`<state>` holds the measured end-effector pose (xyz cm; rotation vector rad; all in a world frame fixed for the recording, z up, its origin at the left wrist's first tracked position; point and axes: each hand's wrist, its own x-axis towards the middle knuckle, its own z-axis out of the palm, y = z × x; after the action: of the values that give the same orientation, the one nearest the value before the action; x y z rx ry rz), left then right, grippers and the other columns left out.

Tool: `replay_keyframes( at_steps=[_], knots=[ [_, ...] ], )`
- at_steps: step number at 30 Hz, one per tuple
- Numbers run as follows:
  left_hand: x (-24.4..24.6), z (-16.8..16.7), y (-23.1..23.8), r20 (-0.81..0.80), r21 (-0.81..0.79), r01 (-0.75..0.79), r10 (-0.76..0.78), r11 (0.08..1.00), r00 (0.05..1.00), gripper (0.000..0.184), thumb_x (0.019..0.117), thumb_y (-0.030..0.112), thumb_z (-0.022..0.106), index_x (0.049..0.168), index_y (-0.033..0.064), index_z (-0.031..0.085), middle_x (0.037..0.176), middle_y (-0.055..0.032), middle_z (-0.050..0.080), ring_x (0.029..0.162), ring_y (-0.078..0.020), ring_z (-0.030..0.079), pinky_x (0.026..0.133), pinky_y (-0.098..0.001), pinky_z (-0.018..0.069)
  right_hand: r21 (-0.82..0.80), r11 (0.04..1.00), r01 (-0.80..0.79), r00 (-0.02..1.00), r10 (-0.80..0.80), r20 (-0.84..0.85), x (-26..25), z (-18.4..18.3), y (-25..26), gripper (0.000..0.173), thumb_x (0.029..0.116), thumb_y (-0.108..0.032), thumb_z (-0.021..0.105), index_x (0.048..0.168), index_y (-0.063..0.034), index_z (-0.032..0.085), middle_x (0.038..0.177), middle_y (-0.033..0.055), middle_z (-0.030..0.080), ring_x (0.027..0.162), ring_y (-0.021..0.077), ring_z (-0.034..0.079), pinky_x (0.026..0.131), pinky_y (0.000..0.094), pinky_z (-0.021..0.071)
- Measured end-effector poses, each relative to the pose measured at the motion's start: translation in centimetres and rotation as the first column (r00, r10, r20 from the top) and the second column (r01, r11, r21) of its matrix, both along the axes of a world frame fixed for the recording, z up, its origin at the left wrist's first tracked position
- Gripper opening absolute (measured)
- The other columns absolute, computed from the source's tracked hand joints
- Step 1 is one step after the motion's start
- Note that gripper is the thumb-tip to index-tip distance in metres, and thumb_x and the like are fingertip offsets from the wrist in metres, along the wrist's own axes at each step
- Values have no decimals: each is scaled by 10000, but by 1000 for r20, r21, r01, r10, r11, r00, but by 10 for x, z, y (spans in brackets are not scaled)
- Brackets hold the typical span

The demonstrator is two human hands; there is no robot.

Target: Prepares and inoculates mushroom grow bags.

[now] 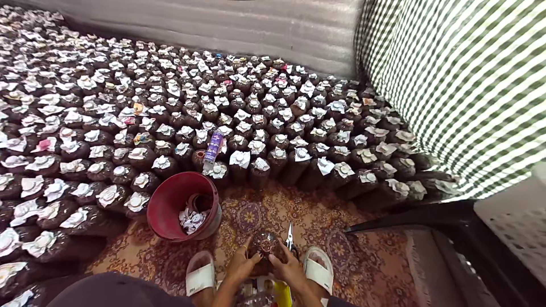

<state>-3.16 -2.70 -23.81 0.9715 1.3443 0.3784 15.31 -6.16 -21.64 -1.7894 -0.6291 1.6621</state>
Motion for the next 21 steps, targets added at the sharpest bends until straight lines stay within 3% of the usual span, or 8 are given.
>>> replay_keyframes(
  at_steps=[3, 5, 7, 9, 13, 15, 17, 21],
  knots=[
    [6, -2, -1, -158, 154, 66, -42, 986, 987, 692, 969, 250, 665, 1571, 53, 387, 1555, -160, 480, 1422, -266, 485, 1194, -442, 367, 135, 985, -106, 982, 82, 172, 0, -15, -3, 747, 977, -180, 693, 1599, -29, 307, 1560, 211, 451, 1384, 270, 524, 1138, 411, 451],
    [7, -1, 1, -183, 164, 95, -65, 982, 981, 682, 981, 280, 661, 1567, 54, 396, 1541, -156, 498, 1413, -259, 496, 1192, -429, 369, 148, 980, -133, 978, 106, 180, 8, -22, 0, 759, 958, -219, 724, 1583, -21, 341, 1515, 203, 508, 1354, 250, 554, 1120, 396, 473],
    [2, 1, 8, -183, 163, 142, -111, 976, 977, 690, 980, 333, 667, 1566, 75, 409, 1505, -155, 538, 1380, -261, 530, 1175, -442, 387, 102, 975, -197, 966, 175, 193, 21, -19, 11, 757, 906, -220, 793, 1532, -15, 421, 1377, 208, 615, 1187, 256, 662, 994, 415, 562],
    [-5, 2, 14, -184, 145, 181, -153, 973, 971, 718, 962, 374, 692, 1561, 84, 423, 1474, -166, 565, 1354, -278, 554, 1160, -467, 403, 28, 942, -336, 898, 311, 312, 30, 1, 23, 673, 888, -199, 808, 1465, -11, 516, 1274, 190, 675, 1098, 256, 696, 980, 429, 563],
    [-13, -2, 12, -135, 137, 202, -183, 970, 974, 886, 846, 392, 820, 1566, 78, 409, 1493, -155, 547, 1357, -266, 548, 1153, -451, 421, -62, 889, -454, 614, 362, 701, 20, 55, 32, 371, 974, -422, 663, 1187, -132, 752, 1054, 56, 766, 995, 222, 726, 930, 498, 562],
    [-13, 1, 14, -179, 138, 277, -251, 951, 951, 1042, 753, 360, 891, 1612, 163, 335, 1508, -128, 535, 1347, -272, 553, 1138, -469, 435, -251, 789, -561, 417, 531, 738, 8, 76, 43, 546, 967, -620, 568, 1134, -136, 758, 1055, 79, 759, 1024, 267, 716, 921, 539, 542],
    [-8, 6, 14, -277, 122, 363, -319, 924, 906, 1121, 737, 293, 882, 1648, 261, 230, 1519, -117, 524, 1358, -305, 539, 1134, -521, 425, -475, 600, -644, 183, 723, 666, -4, 83, 56, 799, 915, -797, 454, 1185, -92, 714, 1131, 155, 730, 1107, 342, 686, 939, 579, 521],
    [4, -13, 9, -382, 95, 371, -310, 924, 870, 1147, 741, 210, 840, 1654, 338, 157, 1504, -121, 529, 1344, -349, 541, 1084, -566, 458, -663, 351, -661, -126, 819, 560, -27, 81, 75, 951, 925, -836, 311, 1167, 5, 685, 1191, 236, 693, 1172, 400, 656, 944, 600, 512]
  ],
)
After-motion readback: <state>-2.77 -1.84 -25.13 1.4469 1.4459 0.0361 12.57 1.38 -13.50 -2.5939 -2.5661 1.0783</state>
